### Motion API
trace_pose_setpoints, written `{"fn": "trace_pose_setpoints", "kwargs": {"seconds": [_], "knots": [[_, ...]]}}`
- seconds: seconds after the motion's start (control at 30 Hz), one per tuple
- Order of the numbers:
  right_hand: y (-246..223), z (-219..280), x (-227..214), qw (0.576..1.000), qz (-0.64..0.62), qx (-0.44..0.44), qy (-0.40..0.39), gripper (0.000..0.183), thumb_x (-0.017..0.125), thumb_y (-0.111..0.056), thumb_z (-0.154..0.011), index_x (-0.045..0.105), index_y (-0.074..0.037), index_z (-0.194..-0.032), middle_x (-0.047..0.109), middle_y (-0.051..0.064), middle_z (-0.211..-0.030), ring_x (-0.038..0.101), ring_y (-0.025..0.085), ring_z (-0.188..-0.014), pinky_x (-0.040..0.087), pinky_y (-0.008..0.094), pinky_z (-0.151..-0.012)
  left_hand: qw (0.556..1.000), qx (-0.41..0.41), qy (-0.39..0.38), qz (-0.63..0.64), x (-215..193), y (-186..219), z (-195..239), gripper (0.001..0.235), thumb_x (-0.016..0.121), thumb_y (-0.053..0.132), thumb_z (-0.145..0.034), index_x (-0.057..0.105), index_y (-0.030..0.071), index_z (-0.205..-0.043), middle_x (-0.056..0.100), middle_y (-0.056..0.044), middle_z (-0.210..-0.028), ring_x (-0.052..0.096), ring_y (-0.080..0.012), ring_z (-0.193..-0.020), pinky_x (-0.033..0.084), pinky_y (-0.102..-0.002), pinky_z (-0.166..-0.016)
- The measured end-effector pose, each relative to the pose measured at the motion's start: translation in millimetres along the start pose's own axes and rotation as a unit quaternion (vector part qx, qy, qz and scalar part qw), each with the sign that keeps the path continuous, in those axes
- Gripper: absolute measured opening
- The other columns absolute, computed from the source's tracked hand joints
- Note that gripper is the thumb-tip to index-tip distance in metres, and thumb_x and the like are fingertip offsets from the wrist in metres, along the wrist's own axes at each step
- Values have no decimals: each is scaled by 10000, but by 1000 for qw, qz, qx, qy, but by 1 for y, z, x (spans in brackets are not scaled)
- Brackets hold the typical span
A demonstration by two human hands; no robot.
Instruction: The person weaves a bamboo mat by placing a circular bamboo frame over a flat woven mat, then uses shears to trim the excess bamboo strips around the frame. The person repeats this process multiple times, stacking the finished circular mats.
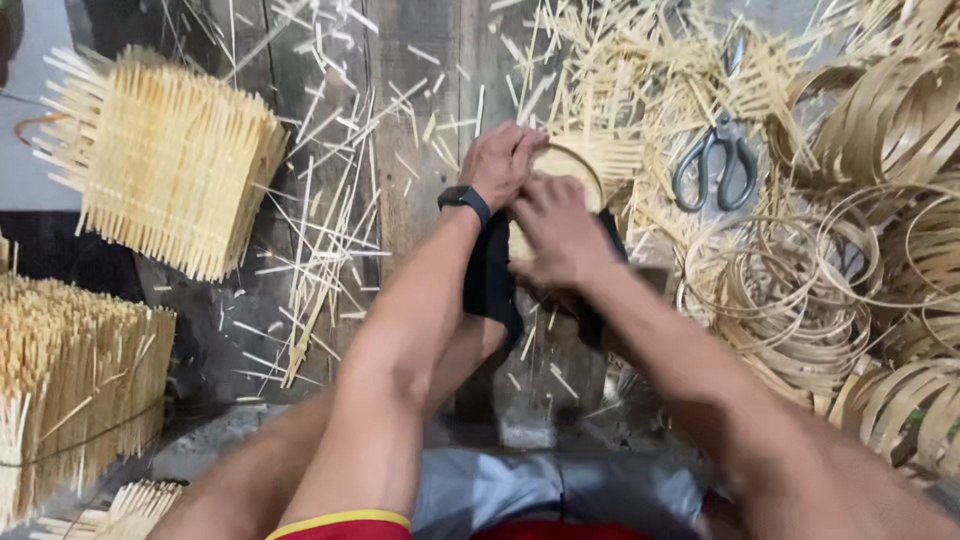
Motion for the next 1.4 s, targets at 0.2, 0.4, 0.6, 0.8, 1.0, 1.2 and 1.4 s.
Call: {"fn": "trace_pose_setpoints", "kwargs": {"seconds": [0.2, 0.4, 0.6, 0.8, 1.0, 1.2, 1.4], "knots": [[79, -16, -31, 918, -261, 12, 297, 243, 610, -176, -1030, 705, -5, -1174, 687, 200, -1097, 648, 373, -998, 520, 439, -875, 998, -59, 6, 6, 10, -21, -5, 272, 638, 298, -985, 761, 56, -970, 731, -153, -837, 717, -303, -759, 555, -391, -687], [137, -41, 55, 868, -453, 127, 159, 372, 540, -277, -1111, 615, 8, -884, 549, 213, -737, 502, 361, -727, 444, 432, -669, 990, -122, -21, 72, 35, -71, -13, 363, 705, 372, -941, 754, 19, -871, 716, -115, -697, 632, -157, -629, 500, -326, -608], [121, -20, -20, 939, -257, -5, 229, 382, 368, -283, -1155, 625, -1, -1125, 642, 226, -1039, 602, 384, -1012, 471, 488, -882, 988, -112, -57, 94, 28, -52, -12, 294, 798, 299, -940, 731, 13, -931, 694, -121, -804, 607, -145, -759, 504, -329, -704], [221, 136, -122, 954, -3, 282, -103, 570, 367, -473, -1155, 723, -30, -1112, 708, 187, -1026, 714, 294, -916, 559, 473, -982, 988, 152, -5, -31, -11, 66, 22, 277, 877, 148, -765, 700, 110, -974, 693, -58, -939, 673, -199, -858, 573, -376, -760], [256, 196, -42, 943, -98, 299, -110, 460, 609, -443, -1003, 685, -95, -1293, 742, 162, -1150, 719, 290, -965, 565, 466, -960, 918, 289, -73, -261, 24, 99, 118, 277, 650, -4, -767, 644, 121, -1015, 614, -150, -1009, 613, -367, -875, 473, -475, -658], [310, 161, 76, 932, -94, 301, 179, 659, 891, -378, -781, 646, 54, -1215, 689, 305, -1100, 679, 413, -984, 555, 487, -907, 941, 19, -60, -334, 0, 19, 136, 125, 691, 131, -911, 635, 170, -1015, 637, -57, -1132, 593, -309, -1077, 475, -444, -891], [345, 140, 106, 874, -171, 422, 168, 690, 917, -202, -708, 539, 91, -1206, 652, 303, -1058, 649, 453, -979, 536, 489, -880, 967, -153, 83, -185, 45, 31, 96, 1200, 949, 461, -654, 250, 2, -1514, 390, -327, -1442, 380, -483, -1334, 312, -569, -1092]]}}
Point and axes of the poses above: each hand's wrist, its own z-axis away from the middle knuckle, its own x-axis out of the palm, y = z × x, the point moved 8 cm from there along -z, towards the middle knuckle
